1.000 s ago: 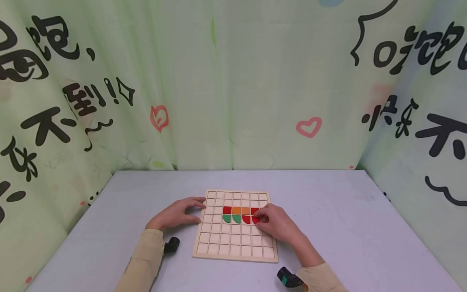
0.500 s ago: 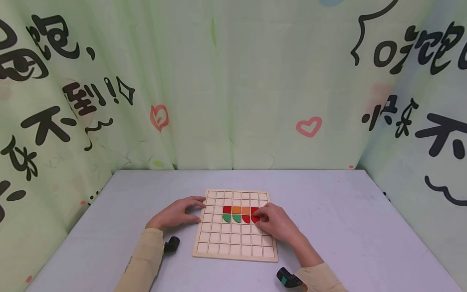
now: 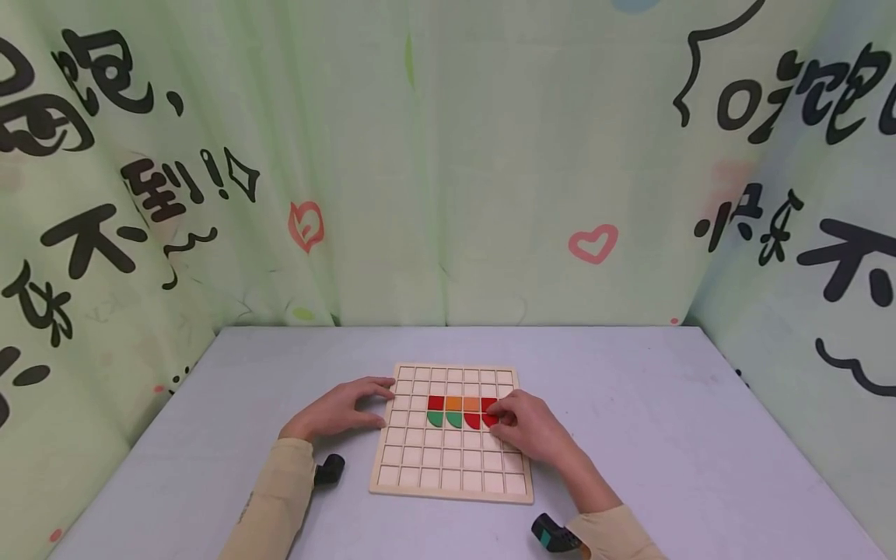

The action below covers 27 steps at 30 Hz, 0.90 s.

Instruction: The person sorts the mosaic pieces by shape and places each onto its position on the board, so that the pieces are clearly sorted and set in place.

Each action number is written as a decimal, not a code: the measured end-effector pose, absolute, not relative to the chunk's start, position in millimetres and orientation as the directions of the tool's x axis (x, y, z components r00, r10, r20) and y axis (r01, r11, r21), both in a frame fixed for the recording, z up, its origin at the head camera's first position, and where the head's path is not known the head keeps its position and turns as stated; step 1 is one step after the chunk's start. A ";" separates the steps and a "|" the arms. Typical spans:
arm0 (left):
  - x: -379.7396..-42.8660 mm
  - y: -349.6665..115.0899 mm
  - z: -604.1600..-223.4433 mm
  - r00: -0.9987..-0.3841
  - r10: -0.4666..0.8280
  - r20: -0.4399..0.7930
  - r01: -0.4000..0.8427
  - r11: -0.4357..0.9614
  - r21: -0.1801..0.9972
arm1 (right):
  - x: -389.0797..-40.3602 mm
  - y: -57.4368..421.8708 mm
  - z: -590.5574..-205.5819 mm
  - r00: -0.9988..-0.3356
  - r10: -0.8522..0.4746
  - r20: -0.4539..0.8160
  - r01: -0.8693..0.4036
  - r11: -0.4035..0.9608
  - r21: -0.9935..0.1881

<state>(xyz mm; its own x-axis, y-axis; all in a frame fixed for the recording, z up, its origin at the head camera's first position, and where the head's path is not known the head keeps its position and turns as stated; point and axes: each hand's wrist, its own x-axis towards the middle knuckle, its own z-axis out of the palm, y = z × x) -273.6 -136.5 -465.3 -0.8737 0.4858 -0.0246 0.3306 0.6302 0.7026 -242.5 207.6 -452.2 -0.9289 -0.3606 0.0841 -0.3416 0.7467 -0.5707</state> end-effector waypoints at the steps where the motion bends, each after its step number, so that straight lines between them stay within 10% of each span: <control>1: -273.6 -136.6 -465.7 -0.874 0.486 -0.024 0.332 0.631 0.701 | -242.5 207.7 -452.3 -0.929 -0.359 0.087 -0.342 0.747 -0.570; 27: -273.2 -137.0 -465.7 -0.875 0.484 -0.017 0.332 0.624 0.708 | -243.4 209.1 -455.2 -0.921 -0.364 0.136 -0.376 0.745 -0.551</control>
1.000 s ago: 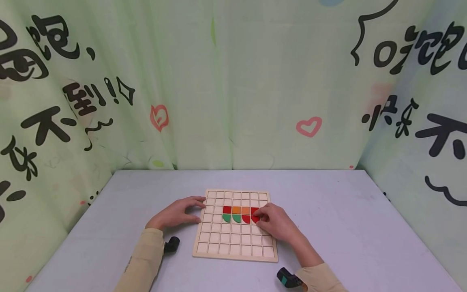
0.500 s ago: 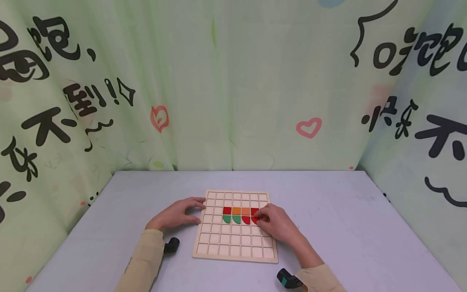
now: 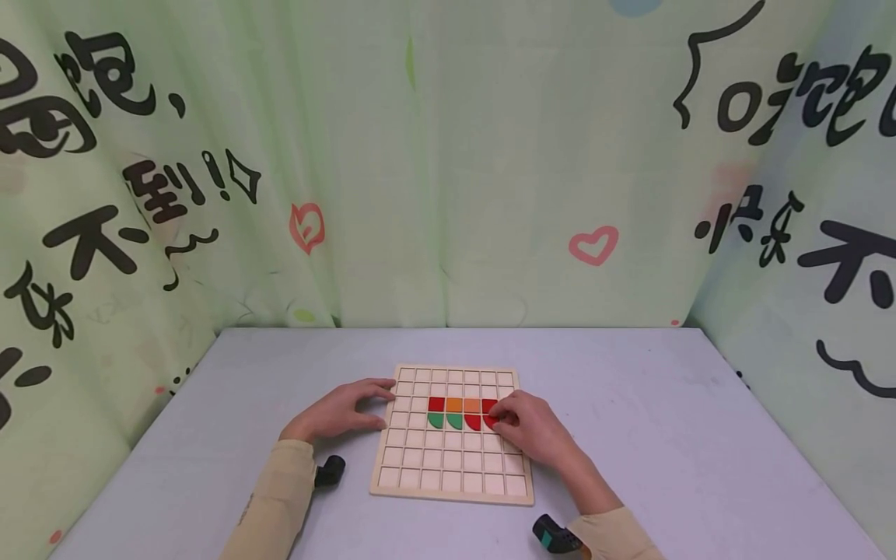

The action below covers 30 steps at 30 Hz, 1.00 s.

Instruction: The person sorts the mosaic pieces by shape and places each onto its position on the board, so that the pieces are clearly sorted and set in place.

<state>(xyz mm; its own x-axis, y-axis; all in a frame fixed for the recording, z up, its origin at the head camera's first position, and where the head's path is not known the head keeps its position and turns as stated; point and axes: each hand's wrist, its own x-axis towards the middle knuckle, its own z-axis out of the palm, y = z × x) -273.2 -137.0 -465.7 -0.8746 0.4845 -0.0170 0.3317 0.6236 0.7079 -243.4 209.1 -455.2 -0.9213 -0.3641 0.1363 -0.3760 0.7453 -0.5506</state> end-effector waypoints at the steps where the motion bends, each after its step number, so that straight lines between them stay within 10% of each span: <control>1: -273.2 -137.0 -465.6 -0.874 0.485 -0.018 0.332 0.624 0.707 | -243.6 209.3 -455.1 -0.921 -0.364 0.136 -0.376 0.745 -0.550; 30: -273.0 -141.5 -464.1 -0.889 0.457 -0.019 0.308 0.628 0.715 | -255.8 227.5 -443.2 -0.964 -0.240 0.117 -0.262 0.767 -0.586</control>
<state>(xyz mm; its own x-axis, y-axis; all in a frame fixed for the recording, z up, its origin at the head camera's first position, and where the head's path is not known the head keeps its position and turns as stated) -273.0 -141.5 -464.1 -0.8891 0.4573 -0.0190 0.3076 0.6277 0.7151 -255.8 227.5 -443.2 -0.9638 -0.2398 0.1167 -0.2617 0.7671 -0.5857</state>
